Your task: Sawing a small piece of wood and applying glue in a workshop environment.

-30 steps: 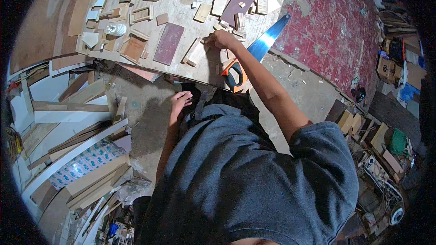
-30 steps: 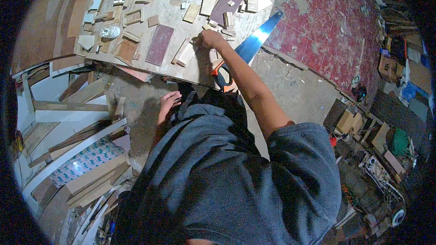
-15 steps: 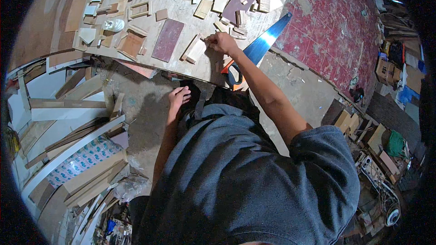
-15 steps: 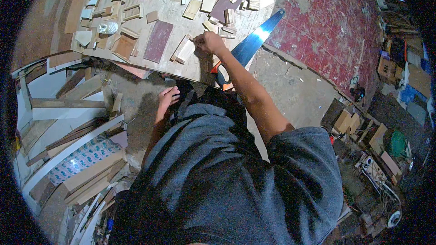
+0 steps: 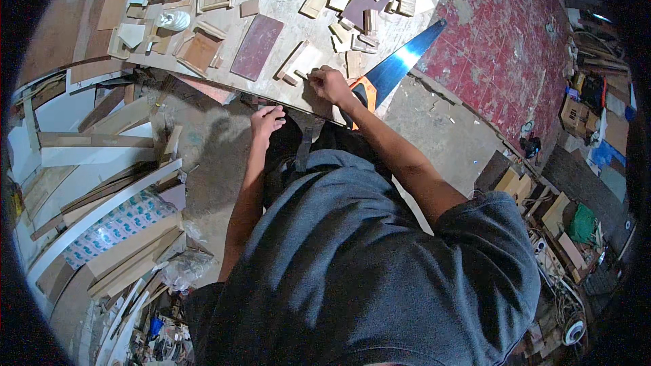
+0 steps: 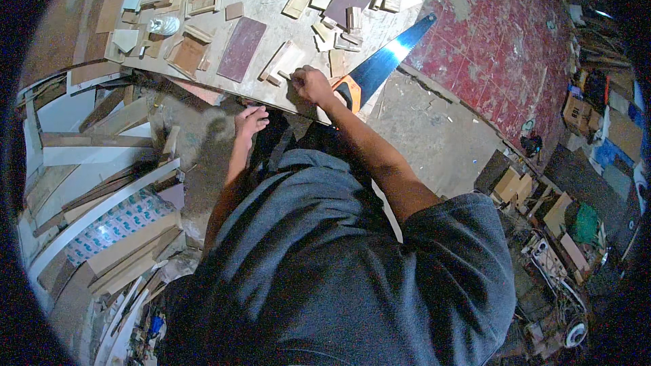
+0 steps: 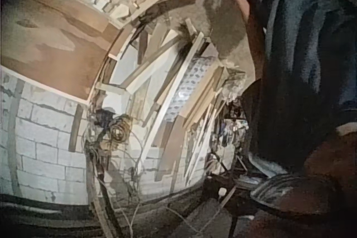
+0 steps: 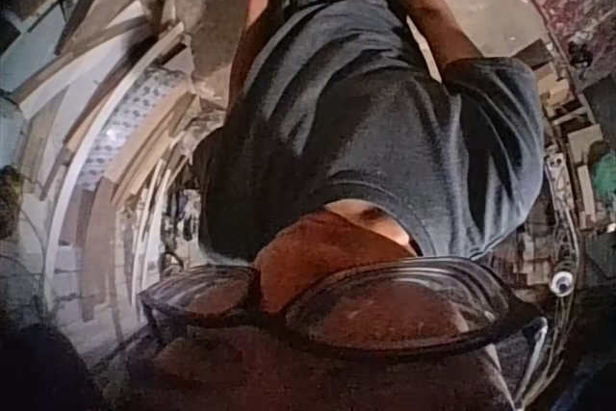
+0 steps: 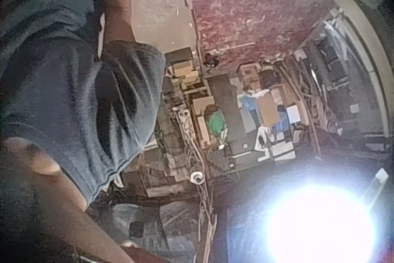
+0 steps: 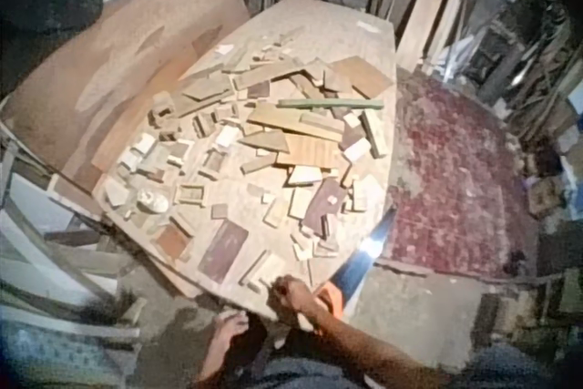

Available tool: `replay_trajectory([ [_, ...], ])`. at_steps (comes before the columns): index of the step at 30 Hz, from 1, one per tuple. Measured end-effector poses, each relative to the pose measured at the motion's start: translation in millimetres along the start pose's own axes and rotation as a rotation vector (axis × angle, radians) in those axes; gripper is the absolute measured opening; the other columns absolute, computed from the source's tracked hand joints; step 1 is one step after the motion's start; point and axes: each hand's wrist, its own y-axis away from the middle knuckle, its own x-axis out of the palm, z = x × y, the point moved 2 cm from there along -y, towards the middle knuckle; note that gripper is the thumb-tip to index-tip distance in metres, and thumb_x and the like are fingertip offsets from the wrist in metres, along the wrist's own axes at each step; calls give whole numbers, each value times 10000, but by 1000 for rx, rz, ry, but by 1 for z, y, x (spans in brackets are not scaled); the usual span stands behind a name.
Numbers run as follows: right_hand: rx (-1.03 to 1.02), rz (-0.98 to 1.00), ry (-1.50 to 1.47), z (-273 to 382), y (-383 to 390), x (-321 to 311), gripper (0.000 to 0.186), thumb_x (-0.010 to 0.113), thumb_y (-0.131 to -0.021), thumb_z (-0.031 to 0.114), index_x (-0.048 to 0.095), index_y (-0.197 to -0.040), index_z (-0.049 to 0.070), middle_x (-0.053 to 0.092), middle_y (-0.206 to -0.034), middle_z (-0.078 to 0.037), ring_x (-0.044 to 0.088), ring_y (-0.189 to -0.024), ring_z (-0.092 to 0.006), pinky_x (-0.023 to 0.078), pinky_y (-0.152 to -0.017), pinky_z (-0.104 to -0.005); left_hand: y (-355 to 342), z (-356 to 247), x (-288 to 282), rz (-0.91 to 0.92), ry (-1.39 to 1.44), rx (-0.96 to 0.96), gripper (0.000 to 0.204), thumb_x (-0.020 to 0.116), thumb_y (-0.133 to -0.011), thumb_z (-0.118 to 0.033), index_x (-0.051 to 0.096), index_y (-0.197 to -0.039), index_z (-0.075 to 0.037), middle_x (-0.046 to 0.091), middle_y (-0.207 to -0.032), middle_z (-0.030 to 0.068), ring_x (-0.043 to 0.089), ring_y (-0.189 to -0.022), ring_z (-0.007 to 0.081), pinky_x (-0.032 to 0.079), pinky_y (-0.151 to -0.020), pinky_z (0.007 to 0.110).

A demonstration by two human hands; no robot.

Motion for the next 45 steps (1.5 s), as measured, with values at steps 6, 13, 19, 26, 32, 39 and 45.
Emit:
replay_trajectory([
  [6, -1, 29, 21, -3, -3, 4, 223, 674, -760, 121, 716, -969, 55, 617, -848, -184, 630, -809, -367, 515, -742, -437, 0, -1, 2, 11, -2, 16, 283, 724, -892, -246, 685, -1086, -43, 731, -895, 68, 691, -663, 150, 536, -634, 266],
  [13, -6, 43, -21, 13, -10, 6, 280, 640, -754, 90, 723, -1019, 51, 663, -907, -175, 634, -878, -361, 526, -805, -433, -1, 9, 2, 13, 3, 1, 321, 747, -871, -255, 679, -1105, -46, 732, -955, 83, 703, -724, 177, 565, -699, 305],
  [19, -66, 13, -53, 5, -10, 10, 257, 679, -786, 105, 716, -1025, 22, 642, -875, -182, 634, -842, -353, 517, -759, -413, -1, -8, 12, 29, 15, 38, 288, 724, -886, -241, 683, -1086, -37, 729, -896, 70, 691, -680, 154, 536, -654, 284],
  [26, -83, 61, -31, 12, -13, 11, 260, 676, -787, 98, 710, -1034, 22, 649, -898, -177, 637, -859, -352, 524, -777, -413, -10, -16, 12, 36, -21, 41, 285, 701, -904, -239, 684, -1100, -32, 731, -902, 73, 693, -688, 153, 533, -655, 278],
  [32, -67, 59, -41, 12, -13, 11, 260, 694, -785, 109, 711, -1030, 24, 645, -891, -179, 638, -855, -352, 524, -772, -417, -10, -20, 17, 47, -31, 34, 274, 729, -878, -246, 688, -1069, -54, 714, -891, 42, 692, -732, 155, 524, -686, 277],
  [39, -125, 72, -87, 8, -12, 12, 339, 737, -742, 97, 688, -1066, 9, 627, -854, -155, 625, -804, -326, 514, -741, -390, -12, -17, 19, 34, -47, 22, 269, 732, -876, -239, 690, -1064, -51, 720, -886, 48, 691, -712, 150, 525, -661, 269],
  [45, -94, 91, -112, 0, -10, 16, 386, 738, -703, 82, 690, -1082, 21, 631, -915, -171, 628, -855, -340, 520, -782, -402, -14, -18, 20, 50, -44, 19, 279, 728, -881, -246, 690, -1070, -43, 722, -901, 59, 694, -726, 154, 533, -677, 277],
])
